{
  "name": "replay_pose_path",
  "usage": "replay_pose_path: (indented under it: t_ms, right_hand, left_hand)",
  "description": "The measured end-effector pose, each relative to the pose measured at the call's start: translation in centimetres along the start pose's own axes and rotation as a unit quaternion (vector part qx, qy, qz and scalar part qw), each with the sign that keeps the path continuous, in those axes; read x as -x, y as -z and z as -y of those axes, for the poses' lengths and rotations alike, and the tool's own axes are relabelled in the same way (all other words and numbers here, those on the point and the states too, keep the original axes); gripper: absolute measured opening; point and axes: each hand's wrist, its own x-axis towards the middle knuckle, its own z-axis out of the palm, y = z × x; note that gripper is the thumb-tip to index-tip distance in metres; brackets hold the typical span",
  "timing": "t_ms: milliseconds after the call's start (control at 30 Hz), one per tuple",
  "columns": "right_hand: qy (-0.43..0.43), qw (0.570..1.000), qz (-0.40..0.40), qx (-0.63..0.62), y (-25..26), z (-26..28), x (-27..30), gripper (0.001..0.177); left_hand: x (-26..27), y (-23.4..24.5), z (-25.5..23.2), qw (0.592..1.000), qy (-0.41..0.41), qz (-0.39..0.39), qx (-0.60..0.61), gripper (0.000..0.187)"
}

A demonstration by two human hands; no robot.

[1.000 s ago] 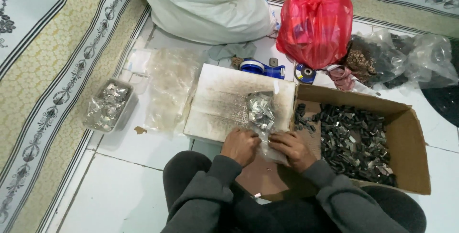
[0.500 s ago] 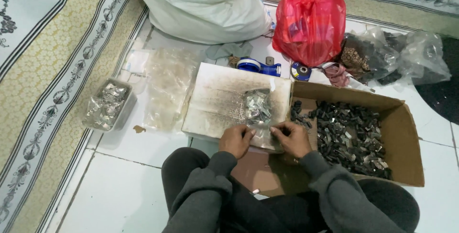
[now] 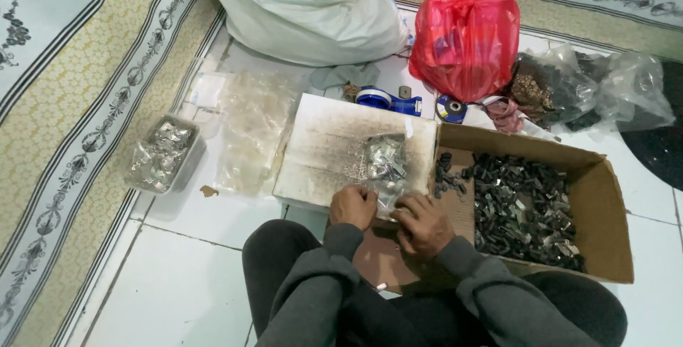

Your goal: Sorting small metal components from a large box and a pile into smaller bags and containers.

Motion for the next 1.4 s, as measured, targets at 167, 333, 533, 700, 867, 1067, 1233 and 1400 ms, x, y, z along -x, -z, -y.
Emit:
replay_pose_path:
  t_ms: [167, 333, 533, 700, 867, 1067, 1233, 1400]
  right_hand:
    - [0.03, 0.997, 0.026, 0.073, -1.4, -1.9, 0.0, 0.041]
    - [0.011, 0.997, 0.034, 0.065, -1.1, -2.7, -0.7, 0.025]
    - [0.012, 1.0, 0.011, -0.017, 0.8, -3.2, -2.2, 0.023]
    - [-0.04, 0.991, 0.071, -0.103, 1.8, -3.3, -2.4, 0.029]
    - [-0.088, 0.981, 0.036, -0.17, -0.8, -5.4, -0.6, 0.015]
    - [-0.36, 0.871, 0.018, -0.334, -0.7, -6.4, -3.0, 0.014]
    - [-0.447, 0.795, 0.002, -0.411, -2.8, -8.5, -3.9, 0.011]
    - [-0.485, 0.77, -0.018, -0.414, -3.9, -8.9, -4.5, 0.011]
  left_hand:
    - [0.0, 0.4, -0.8, 1.0, 0.004, -0.01, 0.004, 0.032]
    - [3.1, 1.5, -3.8, 0.97, -0.146, -0.191, -0.037, 0.044]
    - [1.5, 0.6, -1.7, 0.818, -0.473, -0.14, -0.297, 0.029]
    - [-0.7, 0.2, 0.1, 0.81, -0.486, -0.109, -0.309, 0.01]
    - [-1.2, 1.1, 0.1, 0.823, -0.474, -0.071, -0.306, 0.009]
    - [-3.7, 2.6, -0.3, 0.944, -0.315, 0.028, -0.094, 0.014]
    - [-5.1, 2.9, -1.8, 0.982, -0.172, 0.043, 0.062, 0.022]
    - [-6.4, 2.6, -1.2, 0.987, -0.143, 0.053, 0.047, 0.028]
